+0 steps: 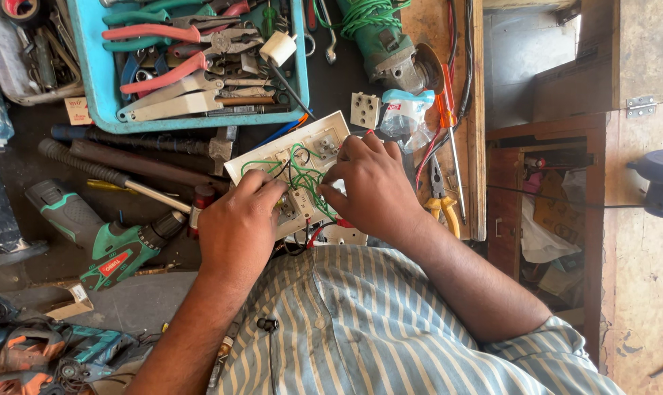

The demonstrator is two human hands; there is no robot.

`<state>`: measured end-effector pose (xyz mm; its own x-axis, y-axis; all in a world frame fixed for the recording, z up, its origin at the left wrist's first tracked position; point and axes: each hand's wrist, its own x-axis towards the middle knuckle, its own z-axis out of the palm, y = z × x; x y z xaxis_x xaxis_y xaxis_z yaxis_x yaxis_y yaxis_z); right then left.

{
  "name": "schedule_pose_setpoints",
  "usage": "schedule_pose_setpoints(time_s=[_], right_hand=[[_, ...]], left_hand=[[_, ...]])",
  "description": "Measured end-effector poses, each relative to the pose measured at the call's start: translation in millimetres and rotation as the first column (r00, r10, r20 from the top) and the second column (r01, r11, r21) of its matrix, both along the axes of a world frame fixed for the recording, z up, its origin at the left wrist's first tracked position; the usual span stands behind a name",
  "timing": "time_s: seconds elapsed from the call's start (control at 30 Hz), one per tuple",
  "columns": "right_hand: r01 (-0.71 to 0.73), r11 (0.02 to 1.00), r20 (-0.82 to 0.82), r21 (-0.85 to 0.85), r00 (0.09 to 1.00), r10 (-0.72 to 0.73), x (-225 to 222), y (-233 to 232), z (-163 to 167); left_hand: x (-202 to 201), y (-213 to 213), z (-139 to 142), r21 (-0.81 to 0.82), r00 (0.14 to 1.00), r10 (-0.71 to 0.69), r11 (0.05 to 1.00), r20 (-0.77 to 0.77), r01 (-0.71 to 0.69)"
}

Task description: The person wires a white switchboard panel on a cluttered workbench, routing green and red wires and tightening them onto terminal screws with a screwdriver. They reposition the panel, adjust wire loops, and use pliers to grip and trim wire ends while connecting components.

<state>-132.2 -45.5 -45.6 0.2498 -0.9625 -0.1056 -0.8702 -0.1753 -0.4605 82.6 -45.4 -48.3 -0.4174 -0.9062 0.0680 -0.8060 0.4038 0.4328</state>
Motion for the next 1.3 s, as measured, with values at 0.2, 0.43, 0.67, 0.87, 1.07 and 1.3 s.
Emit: schedule_pose_setpoints(time_s=[0.2,0.43,0.67,0.87,1.07,1.3], right_hand=[[0.018,0.999,0.027,0.049,0.999,-0.020,3.3,-3.9,-1.5],[0.027,0.998,0.194,-0.054,0.981,-0.016,-6.4,16.2,2.5],[-0.155,0.961,0.358,-0.229,0.905,0.231,-21.3,34.0,1.0],[-0.266,0.929,0.372,-0.256,0.860,0.349,-11.2,42.3,9.1],[-0.235,0.939,0.345,-0.251,0.885,0.314,-0.3,43.0,16.9],[-0.253,0.946,0.384,-0.204,0.868,0.315,8.3,43.0,25.7]], left_hand=[[0.0,3.8,-5.2,-0.043,1.000,0.026,0.999,-0.001,-0.026],[15.7,8.1,3.1,-0.011,0.973,0.152,0.988,-0.176,-0.156],[44.5,29.6,21.2,0.210,0.866,0.315,0.945,-0.389,-0.250],[42.2,37.1,19.7,0.610,0.809,0.373,0.792,-0.455,-0.022],[47.5,39.5,21.0,0.523,0.815,0.308,0.852,-0.490,-0.008],[47.3,38.7,18.8,0.477,0.855,0.295,0.877,-0.427,-0.064]])
